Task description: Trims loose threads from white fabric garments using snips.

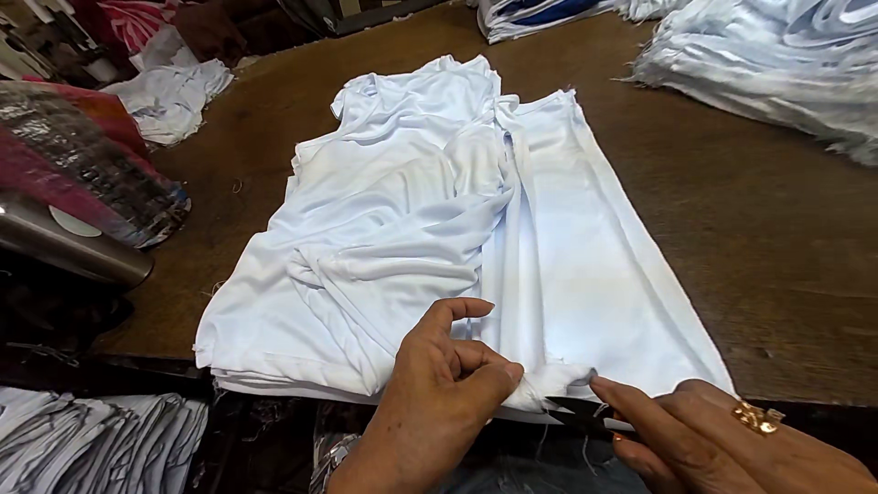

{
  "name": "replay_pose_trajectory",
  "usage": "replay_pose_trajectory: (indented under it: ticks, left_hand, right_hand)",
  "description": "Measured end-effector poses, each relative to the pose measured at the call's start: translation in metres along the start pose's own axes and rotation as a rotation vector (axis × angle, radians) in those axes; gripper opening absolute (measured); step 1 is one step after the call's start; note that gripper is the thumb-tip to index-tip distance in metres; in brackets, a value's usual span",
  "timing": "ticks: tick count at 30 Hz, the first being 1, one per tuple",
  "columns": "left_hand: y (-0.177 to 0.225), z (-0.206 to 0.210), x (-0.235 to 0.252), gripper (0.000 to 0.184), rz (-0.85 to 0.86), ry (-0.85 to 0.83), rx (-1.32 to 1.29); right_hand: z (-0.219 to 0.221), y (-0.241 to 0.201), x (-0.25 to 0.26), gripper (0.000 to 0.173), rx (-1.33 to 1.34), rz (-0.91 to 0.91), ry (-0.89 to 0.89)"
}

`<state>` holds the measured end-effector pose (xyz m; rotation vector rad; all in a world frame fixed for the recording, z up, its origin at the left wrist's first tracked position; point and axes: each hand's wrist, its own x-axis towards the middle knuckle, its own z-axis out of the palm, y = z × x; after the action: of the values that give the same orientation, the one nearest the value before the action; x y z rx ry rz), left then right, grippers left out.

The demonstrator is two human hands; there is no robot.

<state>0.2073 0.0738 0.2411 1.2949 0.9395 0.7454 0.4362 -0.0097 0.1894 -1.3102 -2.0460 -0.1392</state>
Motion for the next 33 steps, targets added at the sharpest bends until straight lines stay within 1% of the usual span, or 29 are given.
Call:
replay_pose_trajectory:
  ticks: [8,10,12,14,15,16,18,20,21,22,23,24,27,29,30,31,32,33]
  left_hand:
    - [-0.001,0.003,0.000,0.050,-0.035,0.004,-0.004]
    - [-0.001,0.002,0.000,0.049,-0.035,0.007,-0.005]
    - [-0.002,0.001,0.000,0.044,-0.008,0.000,0.013]
    - [-0.002,-0.002,-0.001,0.027,0.095,0.020,0.059]
    - [0.002,-0.007,-0.001,0.018,0.182,0.053,0.107]
    - [0.007,-0.013,-0.001,0.015,0.284,0.116,0.186]
    - [0.022,-0.031,0.001,0.021,0.507,0.326,0.402]
    - [0.036,-0.048,0.005,0.018,0.679,0.536,0.655]
    - [0.041,-0.051,0.005,0.020,0.725,0.591,0.768]
    - [0.042,-0.049,0.004,0.022,0.765,0.602,0.828]
    - [0.037,-0.040,0.003,0.022,0.799,0.563,0.832]
    - [0.027,-0.026,0.001,0.021,0.811,0.478,0.801]
    - [-0.022,0.031,0.000,0.024,0.722,0.129,0.748]
    - [-0.047,0.061,0.004,0.028,0.684,-0.025,0.806]
    - [-0.055,0.072,0.007,0.025,0.696,-0.045,0.819]
    - [-0.061,0.078,0.010,0.018,0.723,-0.022,0.833]
    - [-0.065,0.082,0.014,0.013,0.760,0.027,0.850]
    - [-0.066,0.082,0.018,0.013,0.789,0.066,0.882]
  right_hand:
    - [0.005,-0.003,0.003,0.038,-0.032,-0.004,0.018]
    - [0.002,-0.002,0.003,0.038,0.104,0.018,-0.016]
    - [-0.003,0.003,-0.001,0.042,0.401,0.113,-0.031]
    - [-0.004,0.013,-0.011,0.045,0.689,0.254,0.047]
    - [-0.005,0.018,-0.014,0.043,0.765,0.303,0.095]
    - [-0.008,0.024,-0.017,0.039,0.779,0.321,0.116]
    - [-0.021,0.033,-0.026,0.030,0.625,0.336,0.061]
    - [-0.029,0.037,-0.035,0.037,0.346,0.330,-0.034]
    - [-0.030,0.038,-0.039,0.038,0.228,0.324,-0.093]
    - [-0.030,0.039,-0.041,0.036,0.163,0.326,-0.133]
    - [-0.029,0.039,-0.044,0.034,0.138,0.335,-0.147]
    - [-0.027,0.040,-0.046,0.032,0.129,0.342,-0.148]
    - [-0.022,0.040,-0.047,0.027,0.117,0.318,-0.157]
    - [-0.022,0.042,-0.049,0.020,0.135,0.287,-0.143]
    - [-0.023,0.044,-0.050,0.019,0.162,0.284,-0.126]
    - [-0.025,0.045,-0.051,0.020,0.200,0.290,-0.103]
    - [-0.026,0.046,-0.052,0.021,0.243,0.300,-0.081]
    - [-0.026,0.046,-0.052,0.021,0.281,0.311,-0.062]
